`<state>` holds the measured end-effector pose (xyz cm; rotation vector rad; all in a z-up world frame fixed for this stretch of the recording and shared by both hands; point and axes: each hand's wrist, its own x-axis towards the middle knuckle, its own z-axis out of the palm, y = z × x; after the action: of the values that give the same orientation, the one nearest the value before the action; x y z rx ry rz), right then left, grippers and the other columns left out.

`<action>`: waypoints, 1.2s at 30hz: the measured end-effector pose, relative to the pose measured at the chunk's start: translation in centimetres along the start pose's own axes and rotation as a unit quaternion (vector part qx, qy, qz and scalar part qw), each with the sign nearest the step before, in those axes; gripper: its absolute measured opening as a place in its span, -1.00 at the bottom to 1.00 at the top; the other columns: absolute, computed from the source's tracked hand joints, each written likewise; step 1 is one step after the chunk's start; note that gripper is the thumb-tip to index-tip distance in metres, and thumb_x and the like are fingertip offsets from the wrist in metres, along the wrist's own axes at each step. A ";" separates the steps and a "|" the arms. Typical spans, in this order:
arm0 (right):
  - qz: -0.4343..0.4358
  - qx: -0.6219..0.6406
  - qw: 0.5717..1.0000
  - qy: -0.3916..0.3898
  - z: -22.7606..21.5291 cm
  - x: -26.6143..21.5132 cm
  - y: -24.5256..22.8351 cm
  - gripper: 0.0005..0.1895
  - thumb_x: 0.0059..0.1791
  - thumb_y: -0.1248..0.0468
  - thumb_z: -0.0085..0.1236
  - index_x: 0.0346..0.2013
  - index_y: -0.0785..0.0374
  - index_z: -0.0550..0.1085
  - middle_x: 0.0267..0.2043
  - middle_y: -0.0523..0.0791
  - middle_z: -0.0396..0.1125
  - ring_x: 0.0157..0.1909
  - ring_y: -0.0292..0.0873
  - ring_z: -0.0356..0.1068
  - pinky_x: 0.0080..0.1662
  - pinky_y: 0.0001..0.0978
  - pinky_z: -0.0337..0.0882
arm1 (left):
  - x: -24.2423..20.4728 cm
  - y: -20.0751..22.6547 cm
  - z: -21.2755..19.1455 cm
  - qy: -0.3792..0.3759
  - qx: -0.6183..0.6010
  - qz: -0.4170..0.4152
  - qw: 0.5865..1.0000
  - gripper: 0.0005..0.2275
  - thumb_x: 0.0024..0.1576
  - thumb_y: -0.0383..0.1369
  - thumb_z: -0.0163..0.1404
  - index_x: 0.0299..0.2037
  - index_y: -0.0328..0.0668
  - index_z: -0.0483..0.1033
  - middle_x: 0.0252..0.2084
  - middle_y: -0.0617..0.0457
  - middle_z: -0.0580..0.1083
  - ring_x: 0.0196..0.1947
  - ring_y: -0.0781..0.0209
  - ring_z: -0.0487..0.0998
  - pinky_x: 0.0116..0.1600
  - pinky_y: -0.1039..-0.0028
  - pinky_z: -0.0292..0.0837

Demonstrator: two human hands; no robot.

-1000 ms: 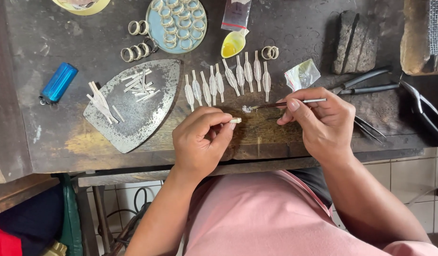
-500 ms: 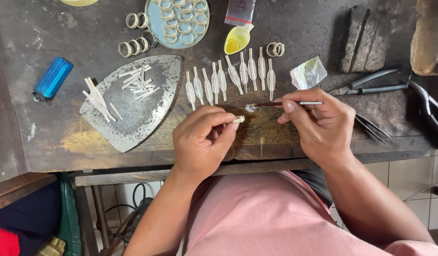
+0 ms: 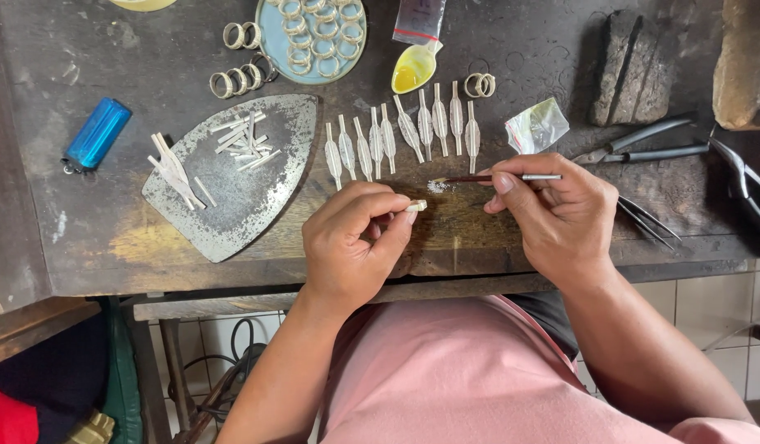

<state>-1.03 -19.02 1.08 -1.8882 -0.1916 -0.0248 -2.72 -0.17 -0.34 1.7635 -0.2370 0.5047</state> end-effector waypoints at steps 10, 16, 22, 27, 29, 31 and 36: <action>-0.011 0.015 1.000 0.002 -0.1 -0.1 0.3 -0.95 -0.06 0.52 -0.07 -0.33 0.50 0.37 -0.63 0.05 0.29 -0.53 -0.22 0.33 -0.32 -0.44 0.38 | -0.2 -0.1 0.0 -0.002 0.003 0.001 1.000 -0.93 -0.14 -0.62 0.04 -0.49 -0.30 0.48 -0.57 0.01 0.42 -0.68 0.24 0.38 -0.68 0.62 0.32; -0.015 0.042 0.999 0.014 -0.2 -0.2 0.7 -0.94 -0.05 0.51 -0.07 -0.33 0.52 0.37 -0.62 0.05 0.29 -0.52 -0.23 0.33 -0.33 -0.46 0.39 | -0.2 0.0 0.0 0.000 -0.003 0.000 1.000 -0.93 -0.13 -0.62 0.03 -0.48 -0.31 0.48 -0.57 0.00 0.42 -0.68 0.24 0.38 -0.68 0.62 0.32; 0.001 0.120 0.992 0.044 0.1 0.1 1.1 -0.94 -0.06 0.48 -0.04 -0.36 0.51 0.35 -0.52 0.09 0.31 -0.56 -0.24 0.31 -0.38 -0.51 0.39 | -0.2 -0.1 -0.1 -0.007 -0.007 0.003 1.000 -0.91 -0.10 -0.61 0.02 -0.43 -0.28 0.51 -0.53 0.01 0.44 -0.65 0.23 0.39 -0.65 0.59 0.33; 0.014 0.112 0.992 0.051 -0.2 -0.3 0.7 -0.94 -0.07 0.48 -0.02 -0.37 0.49 0.35 -0.51 0.08 0.31 -0.55 -0.25 0.31 -0.38 -0.51 0.39 | -0.2 -0.1 -0.2 -0.013 -0.001 0.008 1.000 -0.92 -0.08 -0.61 0.01 -0.42 -0.27 0.51 -0.51 0.01 0.45 -0.65 0.24 0.38 -0.65 0.58 0.32; 0.014 0.089 0.995 0.051 -0.6 -0.6 0.6 -0.95 -0.07 0.49 -0.01 -0.38 0.50 0.36 -0.53 0.08 0.31 -0.55 -0.23 0.32 -0.39 -0.49 0.39 | -0.2 0.0 -0.2 -0.015 -0.005 0.003 1.000 -0.91 -0.08 -0.61 0.01 -0.42 -0.27 0.51 -0.51 0.02 0.45 -0.65 0.25 0.38 -0.64 0.58 0.32; 0.013 0.066 0.996 0.050 -0.8 -0.7 0.7 -0.95 -0.07 0.51 -0.01 -0.39 0.52 0.36 -0.56 0.09 0.30 -0.56 -0.21 0.32 -0.39 -0.48 0.40 | -0.2 0.1 -0.2 -0.017 -0.008 -0.002 1.000 -0.91 -0.08 -0.61 0.01 -0.41 -0.26 0.51 -0.51 0.02 0.45 -0.64 0.26 0.37 -0.63 0.59 0.33; 0.007 0.036 0.998 0.050 -0.9 -0.8 0.8 -0.93 -0.05 0.48 -0.02 -0.37 0.52 0.37 -0.61 0.06 0.28 -0.55 -0.23 0.31 -0.37 -0.48 0.38 | -0.2 0.1 -0.2 -0.016 -0.002 0.002 1.000 -0.91 -0.09 -0.61 0.02 -0.43 -0.26 0.51 -0.52 0.03 0.45 -0.65 0.25 0.37 -0.62 0.59 0.33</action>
<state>-1.63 -20.20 0.54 -1.8106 -0.1087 -0.1020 -2.98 0.00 -0.36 1.7680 -0.2640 0.4774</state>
